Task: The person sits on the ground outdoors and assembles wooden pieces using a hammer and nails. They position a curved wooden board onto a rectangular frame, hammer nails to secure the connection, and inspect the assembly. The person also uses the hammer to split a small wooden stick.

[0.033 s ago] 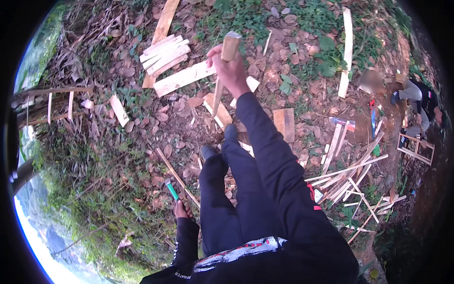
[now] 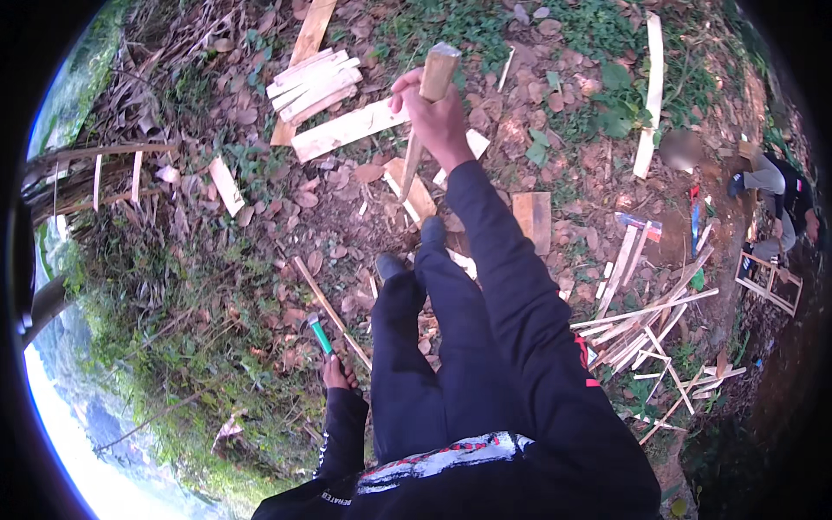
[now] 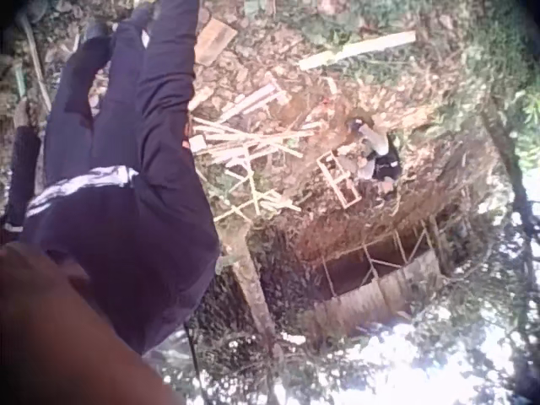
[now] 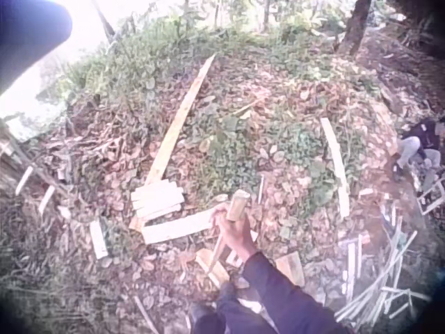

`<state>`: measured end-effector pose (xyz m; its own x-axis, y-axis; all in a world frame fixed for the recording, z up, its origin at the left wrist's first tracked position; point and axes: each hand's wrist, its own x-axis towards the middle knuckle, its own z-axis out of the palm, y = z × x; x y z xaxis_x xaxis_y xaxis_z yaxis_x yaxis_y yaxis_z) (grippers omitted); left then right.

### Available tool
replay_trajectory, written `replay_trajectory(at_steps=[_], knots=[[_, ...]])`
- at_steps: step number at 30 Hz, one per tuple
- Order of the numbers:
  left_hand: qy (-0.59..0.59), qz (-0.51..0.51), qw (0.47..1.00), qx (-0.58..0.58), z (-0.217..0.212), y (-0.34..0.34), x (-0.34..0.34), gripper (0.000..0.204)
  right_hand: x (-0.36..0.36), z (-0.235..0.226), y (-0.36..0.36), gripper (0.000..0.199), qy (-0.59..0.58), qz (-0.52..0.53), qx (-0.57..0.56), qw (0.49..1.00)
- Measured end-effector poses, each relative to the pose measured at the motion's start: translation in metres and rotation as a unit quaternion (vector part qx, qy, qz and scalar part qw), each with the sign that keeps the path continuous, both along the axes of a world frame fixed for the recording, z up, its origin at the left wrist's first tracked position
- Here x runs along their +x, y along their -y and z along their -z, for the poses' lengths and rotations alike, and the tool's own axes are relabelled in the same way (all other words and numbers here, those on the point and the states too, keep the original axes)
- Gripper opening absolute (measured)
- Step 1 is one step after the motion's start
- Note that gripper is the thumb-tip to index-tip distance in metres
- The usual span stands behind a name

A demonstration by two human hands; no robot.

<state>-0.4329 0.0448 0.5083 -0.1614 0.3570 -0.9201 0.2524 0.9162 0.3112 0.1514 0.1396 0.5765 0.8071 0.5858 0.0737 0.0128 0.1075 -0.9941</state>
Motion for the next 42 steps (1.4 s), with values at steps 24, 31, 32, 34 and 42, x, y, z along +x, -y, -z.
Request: replay_trajectory(at_steps=[24, 31, 32, 34, 42], knots=[[0.077, -0.054, 0.993, 0.07, -0.111, -0.045, -0.009, 0.036, -0.236, -0.034, -0.047, 0.017, 0.171, -0.24, -0.134, 0.946], [0.056, -0.056, 0.996, 0.041, -0.116, -0.04, -0.014, 0.04, -0.248, -0.025, -0.071, 0.033, 0.14, -0.306, 0.029, 0.941], [0.066, -0.066, 0.995, 0.037, -0.119, -0.043, -0.012, 0.041, -0.243, -0.029, -0.073, 0.035, 0.1, -0.375, -0.023, 0.921], [0.085, -0.086, 0.992, 0.027, -0.128, -0.047, -0.011, 0.042, -0.233, -0.041, -0.075, 0.039, 0.019, -0.502, -0.126, 0.855], [0.069, -0.096, 0.971, 0.208, -0.196, -0.077, 0.044, 0.035, -0.251, -0.023, -0.081, 0.015, 0.137, -0.545, -0.129, 0.817]])
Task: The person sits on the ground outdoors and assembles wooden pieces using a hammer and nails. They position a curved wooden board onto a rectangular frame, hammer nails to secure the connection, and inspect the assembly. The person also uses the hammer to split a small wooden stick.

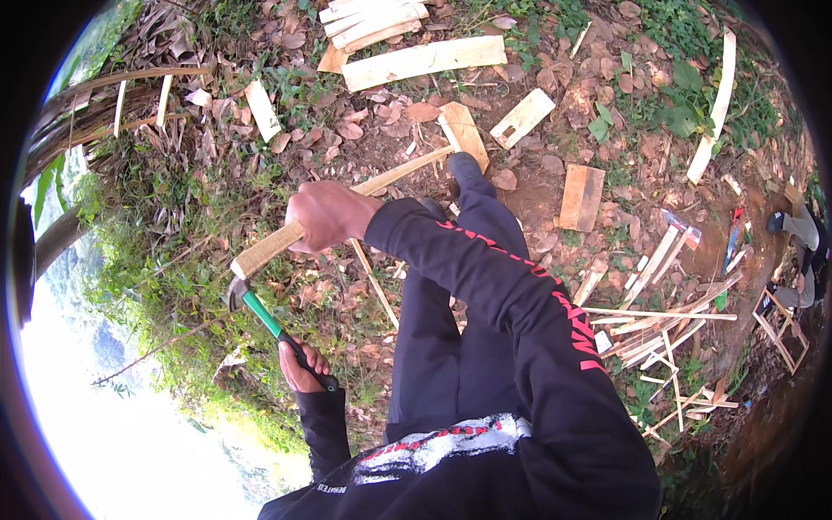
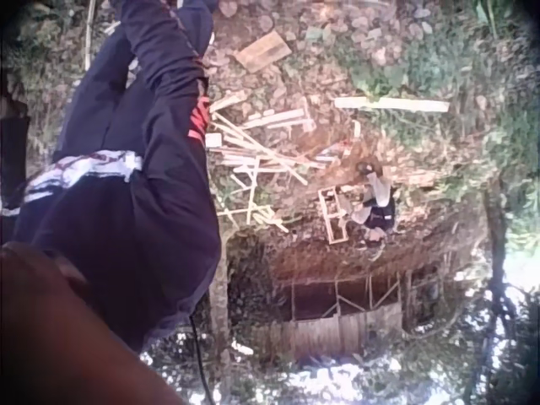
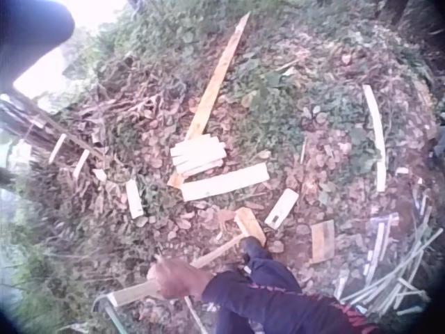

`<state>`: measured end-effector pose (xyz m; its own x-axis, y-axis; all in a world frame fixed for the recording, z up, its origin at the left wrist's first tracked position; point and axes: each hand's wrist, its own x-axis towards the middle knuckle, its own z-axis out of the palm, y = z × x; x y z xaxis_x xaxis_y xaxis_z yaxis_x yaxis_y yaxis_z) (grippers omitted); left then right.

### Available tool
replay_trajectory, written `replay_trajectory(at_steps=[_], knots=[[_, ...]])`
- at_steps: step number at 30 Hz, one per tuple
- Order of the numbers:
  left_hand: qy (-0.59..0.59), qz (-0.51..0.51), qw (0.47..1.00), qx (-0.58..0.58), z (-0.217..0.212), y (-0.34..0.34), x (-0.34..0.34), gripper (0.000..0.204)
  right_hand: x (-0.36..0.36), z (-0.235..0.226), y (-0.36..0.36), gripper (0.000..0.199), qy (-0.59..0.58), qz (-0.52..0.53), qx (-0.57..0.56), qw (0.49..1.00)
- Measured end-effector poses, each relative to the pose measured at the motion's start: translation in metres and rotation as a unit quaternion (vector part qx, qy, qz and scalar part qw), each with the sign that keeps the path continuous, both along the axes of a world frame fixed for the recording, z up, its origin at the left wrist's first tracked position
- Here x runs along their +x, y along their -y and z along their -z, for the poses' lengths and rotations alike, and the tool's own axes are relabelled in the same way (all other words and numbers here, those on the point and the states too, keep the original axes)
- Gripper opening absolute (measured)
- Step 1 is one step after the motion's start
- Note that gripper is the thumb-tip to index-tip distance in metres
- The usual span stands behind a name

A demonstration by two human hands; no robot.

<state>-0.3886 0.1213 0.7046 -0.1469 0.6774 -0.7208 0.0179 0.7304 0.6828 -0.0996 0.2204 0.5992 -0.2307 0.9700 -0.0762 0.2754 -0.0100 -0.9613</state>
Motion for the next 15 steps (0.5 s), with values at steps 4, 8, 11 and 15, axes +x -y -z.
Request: replay_trajectory(at_steps=[4, 8, 11, 15], knots=[[-0.04, 0.03, 0.992, 0.113, -0.042, -0.01, 0.02, 0.029, -0.028, 0.008, 0.005, 0.015, 0.027, 0.007, 0.034, 0.999], [-0.093, 0.05, 0.985, 0.137, -0.077, -0.017, 0.004, 0.03, -0.048, 0.009, -0.009, 0.013, 0.078, -0.03, -0.012, 0.996], [-0.139, 0.047, 0.979, 0.143, -0.097, -0.013, 0.003, 0.034, -0.075, 0.021, -0.016, 0.019, 0.04, -0.011, -0.006, 0.999], [-0.221, 0.028, 0.958, 0.18, -0.117, -0.009, -0.014, 0.037, -0.106, 0.029, -0.02, 0.02, 0.08, -0.024, -0.014, 0.996]])
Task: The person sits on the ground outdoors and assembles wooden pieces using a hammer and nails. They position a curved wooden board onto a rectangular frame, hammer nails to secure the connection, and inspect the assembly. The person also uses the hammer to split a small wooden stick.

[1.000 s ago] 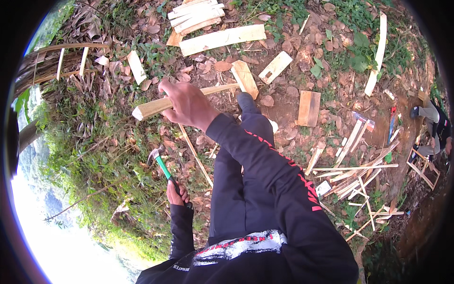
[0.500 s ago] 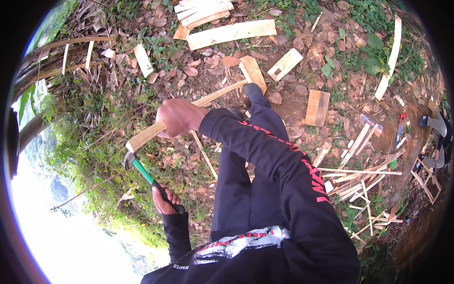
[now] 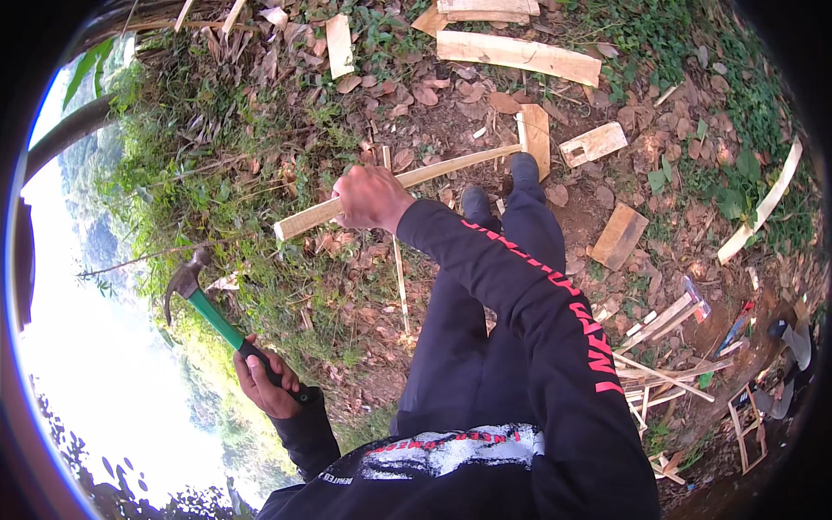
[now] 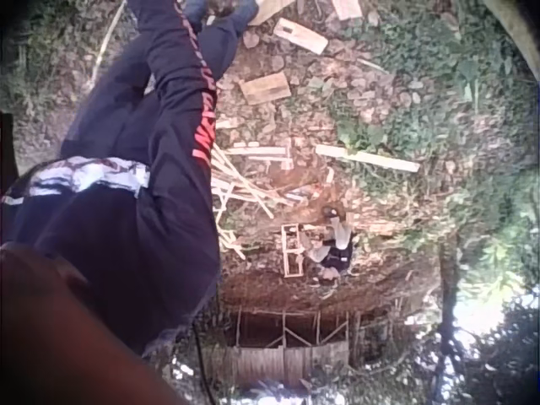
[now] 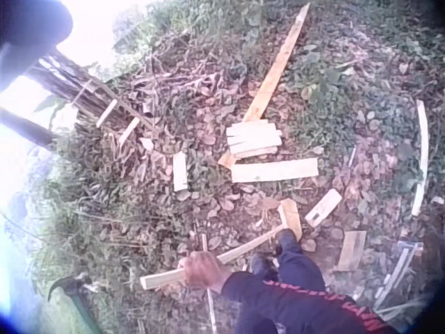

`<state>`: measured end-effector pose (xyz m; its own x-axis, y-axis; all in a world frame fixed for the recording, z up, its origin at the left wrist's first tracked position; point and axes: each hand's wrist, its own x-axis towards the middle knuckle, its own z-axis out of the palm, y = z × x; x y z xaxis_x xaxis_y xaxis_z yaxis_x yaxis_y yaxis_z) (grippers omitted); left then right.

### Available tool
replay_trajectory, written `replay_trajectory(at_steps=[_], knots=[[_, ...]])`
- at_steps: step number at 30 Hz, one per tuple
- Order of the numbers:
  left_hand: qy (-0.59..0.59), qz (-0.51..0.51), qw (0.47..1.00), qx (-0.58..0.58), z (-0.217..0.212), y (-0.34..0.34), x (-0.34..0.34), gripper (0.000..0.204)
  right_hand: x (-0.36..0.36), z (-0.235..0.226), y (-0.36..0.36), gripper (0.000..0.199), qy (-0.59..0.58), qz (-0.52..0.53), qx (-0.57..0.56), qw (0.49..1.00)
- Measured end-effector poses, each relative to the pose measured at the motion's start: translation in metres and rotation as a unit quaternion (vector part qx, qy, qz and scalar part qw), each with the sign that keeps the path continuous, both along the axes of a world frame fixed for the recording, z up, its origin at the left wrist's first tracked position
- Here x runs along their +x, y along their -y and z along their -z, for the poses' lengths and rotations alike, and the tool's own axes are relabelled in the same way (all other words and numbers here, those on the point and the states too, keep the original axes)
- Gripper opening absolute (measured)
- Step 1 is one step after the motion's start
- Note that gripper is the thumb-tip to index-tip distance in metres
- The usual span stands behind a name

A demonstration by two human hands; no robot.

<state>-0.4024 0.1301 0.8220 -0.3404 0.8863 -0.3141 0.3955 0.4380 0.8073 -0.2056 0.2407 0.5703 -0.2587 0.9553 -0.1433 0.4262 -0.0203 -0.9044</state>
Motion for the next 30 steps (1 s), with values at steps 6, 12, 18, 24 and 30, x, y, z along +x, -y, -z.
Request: replay_trajectory(at_steps=[6, 12, 18, 24, 30], knots=[[0.032, -0.112, 0.984, 0.131, -0.024, -0.011, 0.003, 0.041, -0.016, 0.0, -0.01, 0.016, 0.051, -0.013, 0.014, 0.999], [-0.033, 0.082, 0.994, -0.062, 0.008, 0.015, 0.0, 0.04, -0.022, -0.003, 0.001, 0.018, 0.009, -0.002, 0.03, 1.0], [-0.08, 0.096, 0.991, -0.039, 0.014, 0.0, 0.013, 0.039, -0.015, -0.005, -0.001, 0.017, 0.015, 0.002, 0.009, 1.0], [0.04, -0.077, 0.991, 0.106, -0.018, -0.013, 0.014, 0.041, -0.008, 0.003, 0.002, 0.008, 0.002, 0.063, 0.097, 0.993], [-0.023, 0.053, 0.998, 0.011, 0.0, -0.017, 0.016, 0.044, 0.003, 0.0, -0.004, 0.01, 0.026, 0.037, 0.073, 0.996]])
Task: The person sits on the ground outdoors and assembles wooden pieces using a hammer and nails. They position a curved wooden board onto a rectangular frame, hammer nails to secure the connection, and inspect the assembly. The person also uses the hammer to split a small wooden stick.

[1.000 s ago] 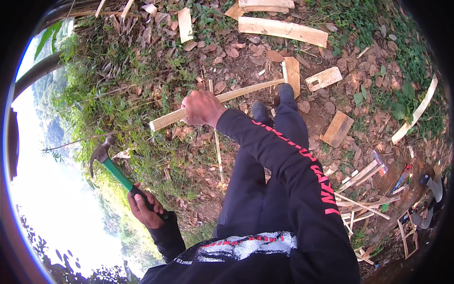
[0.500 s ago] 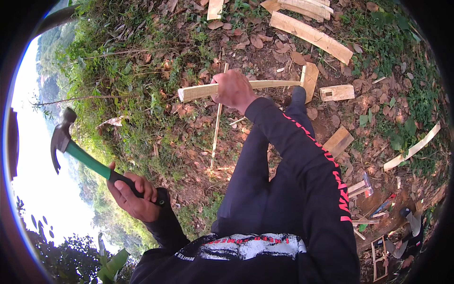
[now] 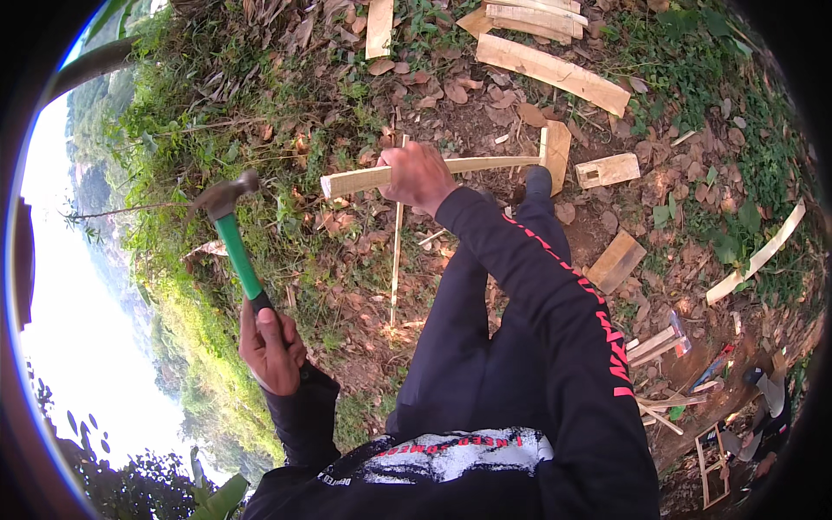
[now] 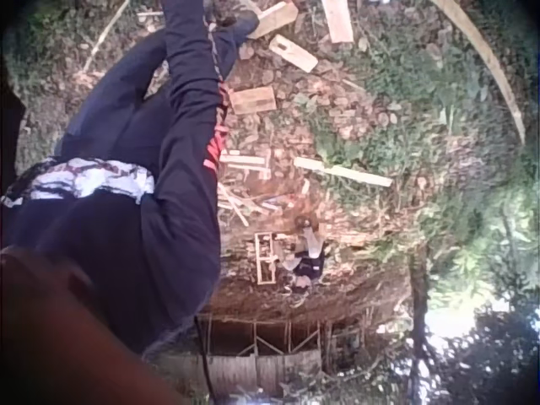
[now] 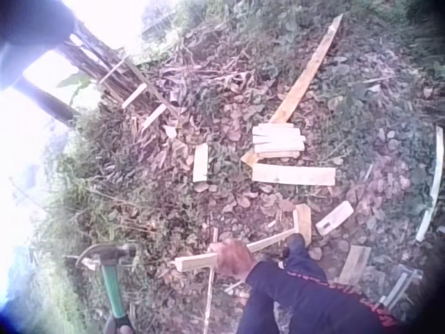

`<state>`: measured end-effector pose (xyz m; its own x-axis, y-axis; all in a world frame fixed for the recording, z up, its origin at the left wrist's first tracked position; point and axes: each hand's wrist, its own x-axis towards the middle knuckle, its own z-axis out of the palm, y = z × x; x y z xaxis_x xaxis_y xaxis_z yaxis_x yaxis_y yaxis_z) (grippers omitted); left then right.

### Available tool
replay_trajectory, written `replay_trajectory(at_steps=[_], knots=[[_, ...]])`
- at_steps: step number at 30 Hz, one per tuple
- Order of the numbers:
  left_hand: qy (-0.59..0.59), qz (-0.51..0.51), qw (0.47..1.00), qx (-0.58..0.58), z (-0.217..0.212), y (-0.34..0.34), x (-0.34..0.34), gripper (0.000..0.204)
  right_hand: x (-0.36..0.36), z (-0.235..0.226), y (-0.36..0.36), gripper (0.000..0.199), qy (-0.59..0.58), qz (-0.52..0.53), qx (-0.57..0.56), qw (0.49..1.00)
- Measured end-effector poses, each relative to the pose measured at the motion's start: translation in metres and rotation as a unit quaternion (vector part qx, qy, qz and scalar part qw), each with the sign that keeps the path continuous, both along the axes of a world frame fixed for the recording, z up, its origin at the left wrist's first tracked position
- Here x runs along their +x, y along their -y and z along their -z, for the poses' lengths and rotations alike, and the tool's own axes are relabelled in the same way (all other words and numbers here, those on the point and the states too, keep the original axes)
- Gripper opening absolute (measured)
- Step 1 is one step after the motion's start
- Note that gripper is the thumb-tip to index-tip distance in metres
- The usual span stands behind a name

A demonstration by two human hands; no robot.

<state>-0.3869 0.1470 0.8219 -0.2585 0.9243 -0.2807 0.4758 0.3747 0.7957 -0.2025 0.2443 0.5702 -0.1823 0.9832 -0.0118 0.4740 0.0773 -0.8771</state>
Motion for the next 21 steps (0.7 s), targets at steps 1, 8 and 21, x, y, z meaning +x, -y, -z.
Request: replay_trajectory(at_steps=[1, 8, 21], knots=[[0.032, -0.07, 0.997, 0.025, -0.014, -0.003, 0.002, 0.042, -0.001, -0.001, 0.007, 0.012, 0.008, 0.0, 0.004, 1.0], [-0.018, 0.027, 0.999, -0.012, 0.0, 0.0, 0.016, 0.044, -0.008, 0.014, 0.011, 0.026, 0.02, -0.025, -0.039, 0.999], [-0.091, 0.13, 0.986, -0.056, 0.01, 0.008, 0.014, 0.049, 0.002, 0.014, 0.009, 0.032, -0.005, -0.019, -0.052, 0.998]])
